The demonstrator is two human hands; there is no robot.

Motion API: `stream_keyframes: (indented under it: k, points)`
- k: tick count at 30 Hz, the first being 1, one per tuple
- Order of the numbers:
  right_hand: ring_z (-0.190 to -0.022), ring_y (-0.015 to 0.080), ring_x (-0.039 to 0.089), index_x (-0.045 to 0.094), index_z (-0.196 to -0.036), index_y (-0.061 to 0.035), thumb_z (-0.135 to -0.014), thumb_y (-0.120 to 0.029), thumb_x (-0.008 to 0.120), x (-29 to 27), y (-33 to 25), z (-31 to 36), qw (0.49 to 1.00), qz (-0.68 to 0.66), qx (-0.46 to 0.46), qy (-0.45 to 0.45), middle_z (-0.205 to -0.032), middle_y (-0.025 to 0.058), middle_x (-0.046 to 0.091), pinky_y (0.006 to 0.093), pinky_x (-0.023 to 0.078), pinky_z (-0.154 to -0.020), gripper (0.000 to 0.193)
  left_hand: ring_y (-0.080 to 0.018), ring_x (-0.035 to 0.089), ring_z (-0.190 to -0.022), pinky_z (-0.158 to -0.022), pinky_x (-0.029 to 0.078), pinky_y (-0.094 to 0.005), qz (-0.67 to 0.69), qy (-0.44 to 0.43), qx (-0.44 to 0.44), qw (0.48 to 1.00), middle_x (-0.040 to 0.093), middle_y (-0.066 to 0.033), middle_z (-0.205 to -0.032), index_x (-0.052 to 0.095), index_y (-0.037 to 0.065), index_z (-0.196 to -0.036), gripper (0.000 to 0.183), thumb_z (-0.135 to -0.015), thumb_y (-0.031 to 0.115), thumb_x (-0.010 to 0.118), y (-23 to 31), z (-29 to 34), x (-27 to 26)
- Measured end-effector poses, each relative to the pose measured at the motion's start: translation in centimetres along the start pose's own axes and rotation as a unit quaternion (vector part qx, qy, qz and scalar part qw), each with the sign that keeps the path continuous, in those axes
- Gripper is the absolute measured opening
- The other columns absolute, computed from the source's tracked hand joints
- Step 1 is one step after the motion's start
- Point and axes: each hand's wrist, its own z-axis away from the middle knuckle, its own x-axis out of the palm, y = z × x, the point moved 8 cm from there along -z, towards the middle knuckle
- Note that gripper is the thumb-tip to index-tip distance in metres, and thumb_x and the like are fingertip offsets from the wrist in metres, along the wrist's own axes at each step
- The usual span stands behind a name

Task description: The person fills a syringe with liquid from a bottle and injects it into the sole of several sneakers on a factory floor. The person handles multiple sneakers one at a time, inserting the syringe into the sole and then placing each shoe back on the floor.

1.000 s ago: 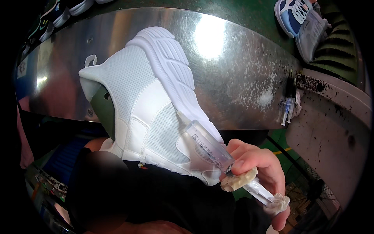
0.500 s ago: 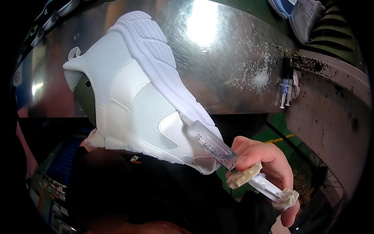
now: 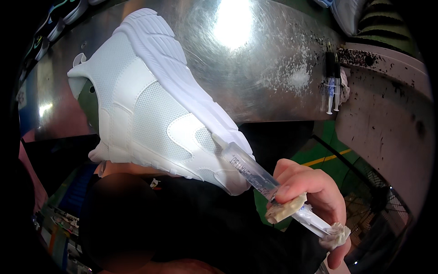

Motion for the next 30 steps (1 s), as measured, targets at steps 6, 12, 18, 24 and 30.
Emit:
stream_keyframes:
  k: [6,12,18,24,30]
  points:
    - [-0.074,0.0176,0.052,0.054,-0.110,-0.0004,-0.054,-0.074,0.070,-0.1,-0.6,0.5,1.000,0.016,-0.006,0.000,-0.093,0.0132,0.061,0.0292,0.035,-0.065,0.094,-0.0204,0.051,-0.114,-0.098,0.041,-0.0328,-0.130,0.054,0.006,0.990,0.055,-0.0089,-0.121,0.047,0.005,-0.128,0.055,-0.079,0.015,0.070,-0.3,-2.6,0.6]
    - [-0.088,0.0164,0.041,0.036,-0.125,-0.0061,-0.055,-0.061,0.079,-4.5,-2.7,3.5,0.990,-0.019,-0.126,0.059,-0.100,0.0120,0.048,0.0266,0.033,-0.064,0.099,-0.0231,0.054,-0.110,-0.095,0.042,-0.0345,-0.120,0.160,-0.009,0.980,0.056,-0.0114,-0.121,0.046,0.004,-0.129,0.068,-0.071,0.021,0.077,-0.2,0.6,-1.0]
    - [-0.094,0.0161,0.045,0.027,-0.135,0.0014,-0.047,-0.071,0.077,-9.2,5.3,6.1,0.947,0.194,-0.051,0.252,-0.114,0.0111,0.046,0.0271,0.037,-0.074,0.125,-0.0278,0.053,-0.115,-0.099,0.042,-0.0400,-0.003,0.521,0.202,0.829,0.051,-0.0180,-0.127,0.033,-0.007,-0.133,0.078,-0.070,0.019,0.071,6.9,16.7,-5.8]
    - [-0.104,0.0126,0.048,0.019,-0.142,0.0021,-0.046,-0.073,0.075,-9.8,7.5,5.7,0.941,0.211,0.017,0.263,-0.118,0.0060,0.045,0.0216,0.037,-0.085,0.133,-0.0279,0.052,-0.116,-0.102,0.038,-0.0438,0.067,0.495,0.435,0.749,0.055,-0.0137,-0.124,0.045,-0.001,-0.127,0.050,-0.084,0.021,0.059,17.1,17.0,-15.2]
    - [-0.107,0.0160,0.046,0.019,-0.141,0.0052,-0.048,-0.073,0.074,-10.5,7.4,7.4,0.931,0.240,0.013,0.274,-0.120,0.0084,0.043,0.0272,0.035,-0.091,0.133,-0.0330,0.052,-0.116,-0.102,0.038,-0.0483,0.134,0.395,0.407,0.813,0.052,-0.0182,-0.127,0.042,0.001,-0.131,0.057,-0.085,0.032,0.054,18.9,9.8,-19.2]
